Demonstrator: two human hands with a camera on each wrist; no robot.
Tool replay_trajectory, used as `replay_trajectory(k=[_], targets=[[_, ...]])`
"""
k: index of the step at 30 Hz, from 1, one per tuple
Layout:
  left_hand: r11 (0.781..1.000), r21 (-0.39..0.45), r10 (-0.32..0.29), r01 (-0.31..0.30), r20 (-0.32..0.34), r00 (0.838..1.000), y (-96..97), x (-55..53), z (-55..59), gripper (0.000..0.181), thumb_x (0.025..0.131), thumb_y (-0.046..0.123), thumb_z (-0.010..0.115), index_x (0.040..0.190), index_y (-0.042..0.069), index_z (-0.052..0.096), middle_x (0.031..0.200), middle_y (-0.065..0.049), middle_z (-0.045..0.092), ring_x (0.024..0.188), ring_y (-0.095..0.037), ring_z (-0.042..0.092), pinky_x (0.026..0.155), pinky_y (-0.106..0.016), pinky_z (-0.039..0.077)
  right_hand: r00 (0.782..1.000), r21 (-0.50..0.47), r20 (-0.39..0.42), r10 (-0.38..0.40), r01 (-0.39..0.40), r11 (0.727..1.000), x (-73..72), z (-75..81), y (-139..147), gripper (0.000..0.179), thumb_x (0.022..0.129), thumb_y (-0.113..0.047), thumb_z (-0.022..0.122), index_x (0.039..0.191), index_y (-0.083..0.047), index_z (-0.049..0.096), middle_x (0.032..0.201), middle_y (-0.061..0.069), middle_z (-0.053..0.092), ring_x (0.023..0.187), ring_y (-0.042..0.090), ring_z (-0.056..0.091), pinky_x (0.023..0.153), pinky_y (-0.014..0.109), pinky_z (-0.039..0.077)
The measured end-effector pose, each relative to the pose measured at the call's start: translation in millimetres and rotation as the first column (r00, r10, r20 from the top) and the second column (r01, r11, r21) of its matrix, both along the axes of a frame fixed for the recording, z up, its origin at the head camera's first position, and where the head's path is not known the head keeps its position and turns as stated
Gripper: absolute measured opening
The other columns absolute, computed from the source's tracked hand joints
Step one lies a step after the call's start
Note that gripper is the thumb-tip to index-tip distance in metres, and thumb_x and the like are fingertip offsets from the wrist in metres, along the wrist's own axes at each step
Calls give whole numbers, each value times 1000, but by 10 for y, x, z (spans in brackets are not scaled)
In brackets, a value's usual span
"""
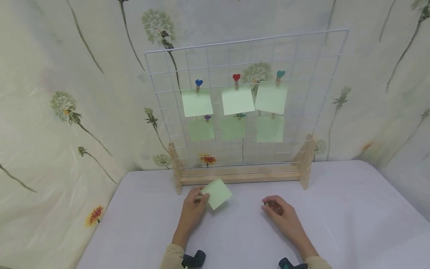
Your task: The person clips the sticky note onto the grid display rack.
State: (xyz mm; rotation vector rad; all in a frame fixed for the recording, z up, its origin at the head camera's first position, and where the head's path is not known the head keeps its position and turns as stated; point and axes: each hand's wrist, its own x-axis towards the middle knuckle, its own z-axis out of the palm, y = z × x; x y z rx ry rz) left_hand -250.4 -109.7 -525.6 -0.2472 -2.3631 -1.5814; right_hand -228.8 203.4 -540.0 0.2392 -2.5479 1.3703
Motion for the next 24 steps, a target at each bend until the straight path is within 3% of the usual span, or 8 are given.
replay_trajectory(k=[3, 7, 11, 16, 19, 24], targets=[[995, 77, 64, -64, 11, 998, 9, -18, 28, 13, 90, 26, 62, 85, 15, 60, 108, 2, 62, 101, -13, 61, 82, -26, 53, 1000, -25, 19, -6, 7, 1000, -5, 12, 6, 30, 85, -40, 67, 110, -26, 58, 99, -6, 62, 82, 5, 59, 69, 21, 50], [969, 216, 118, -120, 22, 993, 34, -37, 70, 14, 87, 18, 66, 82, 10, 56, 90, -1, 60, 83, -11, 61, 74, -23, 53, 999, -52, 46, -12, 14, 999, -8, 12, 6, 33, 84, -39, 68, 109, -22, 57, 99, -3, 61, 81, 5, 59, 69, 21, 50], [955, 281, 110, -101, -18, 994, 91, -27, 165, 19, 86, 10, 66, 78, 0, 52, 81, -4, 57, 72, -7, 58, 65, -19, 52, 999, -51, 47, -17, 20, 998, -7, 0, -2, 33, 84, -39, 69, 108, -20, 58, 99, -3, 63, 84, 3, 58, 69, 20, 50], [945, 312, 110, -94, -35, 993, 146, 7, 313, 18, 85, 6, 67, 80, -5, 53, 79, -7, 59, 71, -6, 58, 65, -18, 52, 999, -59, -22, -34, 32, 998, -14, 7, -11, 31, 86, -35, 68, 111, -20, 56, 97, -4, 63, 84, 2, 56, 67, 20, 49], [928, 352, 128, -122, 4, 992, 144, -49, 270, 19, 83, 11, 71, 85, -1, 56, 82, -7, 63, 75, -7, 61, 70, -18, 53, 998, -49, -49, -40, 38, 998, -14, 10, -3, 26, 88, -33, 65, 111, -22, 58, 97, -6, 62, 78, 3, 55, 64, 19, 47], [927, 351, 140, -135, 12, 990, 139, -203, 103, 22, 82, 21, 74, 94, 7, 63, 90, -7, 69, 81, -7, 66, 75, -19, 53, 999, -48, -41, -33, 31, 998, -3, 6, 18, 21, 87, -33, 66, 105, -22, 63, 92, -6, 61, 66, 6, 52, 58, 20, 43]])
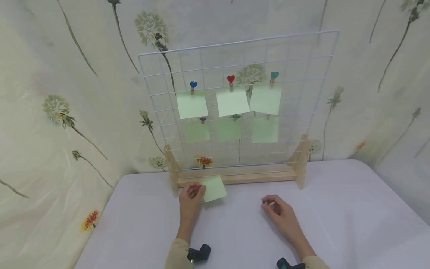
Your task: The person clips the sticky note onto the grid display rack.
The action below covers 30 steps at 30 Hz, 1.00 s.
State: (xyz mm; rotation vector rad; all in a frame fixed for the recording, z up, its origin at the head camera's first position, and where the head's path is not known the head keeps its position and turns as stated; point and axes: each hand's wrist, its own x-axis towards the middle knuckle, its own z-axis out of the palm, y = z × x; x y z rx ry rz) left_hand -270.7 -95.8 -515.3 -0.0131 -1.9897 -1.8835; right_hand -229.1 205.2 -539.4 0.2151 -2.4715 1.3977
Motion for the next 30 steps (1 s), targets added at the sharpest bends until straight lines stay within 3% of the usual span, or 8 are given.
replay_trajectory(k=[4, 9, 14, 17, 21, 24, 27, 30], targets=[[999, -31, 20, -21, -48, 999, 18, -78, -52, 19, 83, 21, 73, 98, 11, 67, 97, -6, 70, 84, -8, 66, 73, -20, 53, 999, -24, 44, 19, -18, 1000, 6, 10, -8, 27, 84, -36, 69, 103, -19, 63, 89, -3, 61, 71, 6, 53, 61, 20, 44], [999, -31, 42, -44, -72, 997, 67, -113, -12, 19, 84, 12, 70, 102, 10, 66, 105, -7, 68, 88, -10, 63, 72, -20, 53, 996, -13, 88, 7, -5, 1000, 26, 33, -32, 24, 84, -36, 69, 100, -21, 62, 88, -3, 60, 75, 7, 55, 64, 20, 47], [999, -40, 29, -32, -72, 997, 144, -41, 205, 21, 85, 3, 66, 106, 2, 64, 109, -13, 65, 91, -20, 61, 73, -19, 51, 997, 11, 73, -13, 12, 1000, 38, 40, -25, 17, 85, -26, 70, 99, -22, 61, 88, -5, 61, 74, 7, 54, 62, 20, 47], [999, -45, 20, -24, -76, 997, 155, -61, 243, 22, 86, 5, 65, 108, 4, 63, 109, -12, 64, 93, -23, 62, 74, -20, 51, 996, 0, 86, -8, 8, 1000, 29, 35, -18, 16, 85, -23, 69, 100, -20, 62, 89, -5, 61, 74, 7, 55, 63, 20, 47], [999, -35, 25, -29, -108, 994, 154, -190, 119, 22, 86, 11, 67, 108, 12, 64, 108, -8, 65, 94, -19, 61, 74, -21, 51, 993, -14, 119, -8, 10, 1000, 24, 31, -18, 18, 85, -25, 69, 101, -19, 62, 89, -3, 61, 73, 8, 55, 63, 20, 47], [999, -33, 30, -35, -138, 990, 180, -217, 141, 21, 86, 10, 67, 107, 10, 64, 107, -8, 66, 92, -15, 60, 73, -20, 51, 994, -17, 108, -10, 12, 1000, 26, 30, -22, 23, 85, -30, 70, 103, -19, 61, 90, -4, 62, 75, 7, 55, 64, 19, 48], [999, -22, 26, -30, -159, 987, 216, -196, 232, 21, 86, 7, 66, 108, 6, 63, 108, -11, 66, 92, -18, 61, 72, -20, 50, 996, -17, 85, -7, 9, 1000, 29, 36, -20, 26, 85, -35, 69, 105, -21, 62, 89, -4, 62, 76, 6, 55, 65, 19, 47], [999, -25, 21, -26, -167, 986, 254, -142, 357, 22, 87, 4, 65, 109, 2, 63, 108, -14, 66, 94, -24, 61, 72, -21, 50, 998, -16, 59, -3, 4, 1000, 49, 74, -26, 22, 87, -29, 67, 108, -21, 63, 91, -3, 65, 76, 8, 57, 65, 19, 48]])
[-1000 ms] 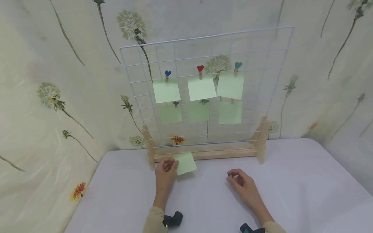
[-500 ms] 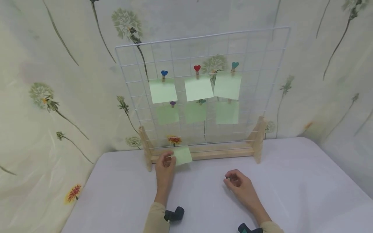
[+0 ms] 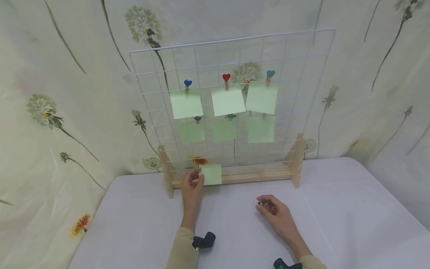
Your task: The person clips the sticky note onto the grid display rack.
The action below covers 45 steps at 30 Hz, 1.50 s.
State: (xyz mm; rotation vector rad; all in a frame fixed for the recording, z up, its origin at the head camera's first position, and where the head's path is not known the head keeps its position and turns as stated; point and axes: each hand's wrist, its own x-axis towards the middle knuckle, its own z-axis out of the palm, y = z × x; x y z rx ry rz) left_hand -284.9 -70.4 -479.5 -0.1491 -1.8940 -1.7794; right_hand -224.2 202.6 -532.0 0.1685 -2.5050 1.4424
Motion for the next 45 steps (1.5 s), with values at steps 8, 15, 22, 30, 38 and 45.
replay_trajectory(k=[8, 15, 22, 30, 38, 45], targets=[[999, -32, 2, 0, 58, 998, 23, 41, 163, 23, 88, 5, 62, 111, 0, 64, 112, -13, 66, 98, -29, 61, 73, -21, 49, 996, -5, -72, 52, -52, 999, 131, 253, -70, 22, 94, -11, 56, 115, -9, 61, 107, 7, 69, 83, 21, 64, 71, 20, 50], [1000, -8, 6, -5, 53, 999, 32, 14, 158, 24, 88, 3, 62, 111, 0, 64, 113, -15, 66, 97, -31, 61, 72, -23, 49, 998, -18, -47, 48, -49, 999, 21, 25, -2, 18, 97, -20, 52, 112, -15, 62, 110, 1, 67, 87, 8, 64, 76, 18, 50], [1000, 17, 17, -18, 58, 998, 62, -17, 183, 23, 88, 2, 62, 110, -1, 63, 114, -15, 65, 97, -28, 59, 74, -26, 47, 1000, 42, -15, -4, 4, 999, -21, -54, -10, 13, 92, -24, 61, 105, -26, 63, 104, -12, 67, 94, 3, 61, 74, 20, 52], [999, 38, 24, -26, 39, 999, 99, -79, 165, 24, 86, -2, 62, 110, -3, 62, 114, -18, 65, 98, -34, 59, 74, -29, 46, 997, 74, -74, 2, 3, 997, -28, -71, 2, 22, 88, -11, 66, 105, -23, 63, 107, -10, 66, 94, 4, 62, 74, 21, 53], [998, 63, 22, -25, 51, 998, 106, -128, 138, 23, 86, -1, 62, 110, -2, 62, 113, -16, 65, 99, -33, 59, 75, -31, 46, 992, 102, -127, -5, 18, 995, -46, -102, 31, 22, 86, -9, 67, 101, -25, 63, 103, -10, 63, 93, 3, 61, 76, 21, 54], [997, 66, 24, -28, 62, 998, 98, -166, 137, 24, 87, 0, 62, 111, -1, 62, 117, -15, 64, 101, -32, 58, 76, -28, 45, 993, 101, -108, -36, 47, 994, -50, -100, 13, 30, 83, -7, 69, 110, -16, 62, 103, -3, 67, 91, 9, 64, 76, 18, 54]])
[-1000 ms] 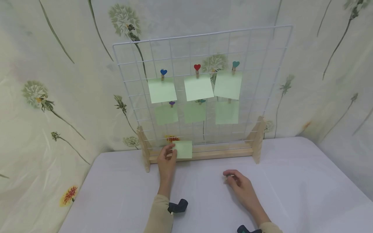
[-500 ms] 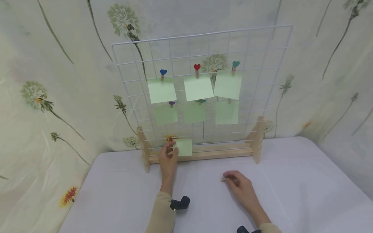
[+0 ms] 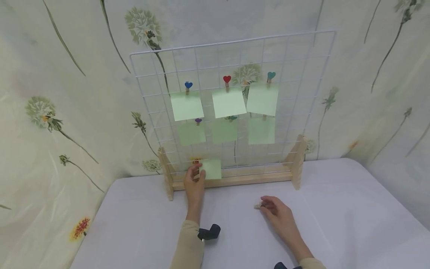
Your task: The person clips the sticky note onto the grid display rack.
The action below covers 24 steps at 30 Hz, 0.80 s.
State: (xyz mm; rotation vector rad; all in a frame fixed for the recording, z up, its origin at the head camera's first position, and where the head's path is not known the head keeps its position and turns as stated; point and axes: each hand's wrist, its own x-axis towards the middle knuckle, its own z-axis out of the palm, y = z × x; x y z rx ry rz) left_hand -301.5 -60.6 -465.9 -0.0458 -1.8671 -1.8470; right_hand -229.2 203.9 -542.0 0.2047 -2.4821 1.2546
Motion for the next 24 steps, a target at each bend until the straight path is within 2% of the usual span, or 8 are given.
replay_trajectory(k=[7, 14, 21, 24], targets=[[1000, 7, -2, 2, 6, 1000, 2, -22, -23, 24, 87, 1, 62, 111, -1, 62, 116, -15, 64, 102, -32, 59, 78, -31, 46, 999, -11, 49, -2, 2, 1000, 25, 20, -13, 19, 87, -13, 67, 104, -19, 64, 103, -4, 67, 95, 14, 66, 79, 18, 53], [1000, 9, -4, 4, 6, 1000, -1, -18, -27, 25, 86, 0, 62, 111, -1, 62, 117, -16, 64, 103, -34, 59, 76, -28, 47, 998, -130, 31, 48, -43, 991, -9, 8, -3, 25, 89, -17, 65, 112, -15, 58, 109, 1, 65, 95, 5, 63, 81, 19, 52], [1000, 20, -6, 6, 10, 1000, 13, -6, -2, 26, 87, 0, 62, 112, -2, 62, 118, -18, 63, 105, -36, 58, 79, -31, 48, 998, -195, 53, 40, -29, 980, -46, 50, -12, 22, 88, -15, 65, 108, -13, 55, 107, -1, 63, 96, -5, 58, 81, 17, 51], [999, 33, -10, 10, 16, 1000, 27, -70, -60, 26, 86, 0, 63, 112, -2, 62, 118, -18, 63, 103, -36, 58, 78, -31, 48, 999, -216, 33, 43, -35, 976, -65, 68, -9, 20, 87, -11, 66, 103, -11, 54, 104, 0, 64, 96, -3, 59, 79, 18, 52]])
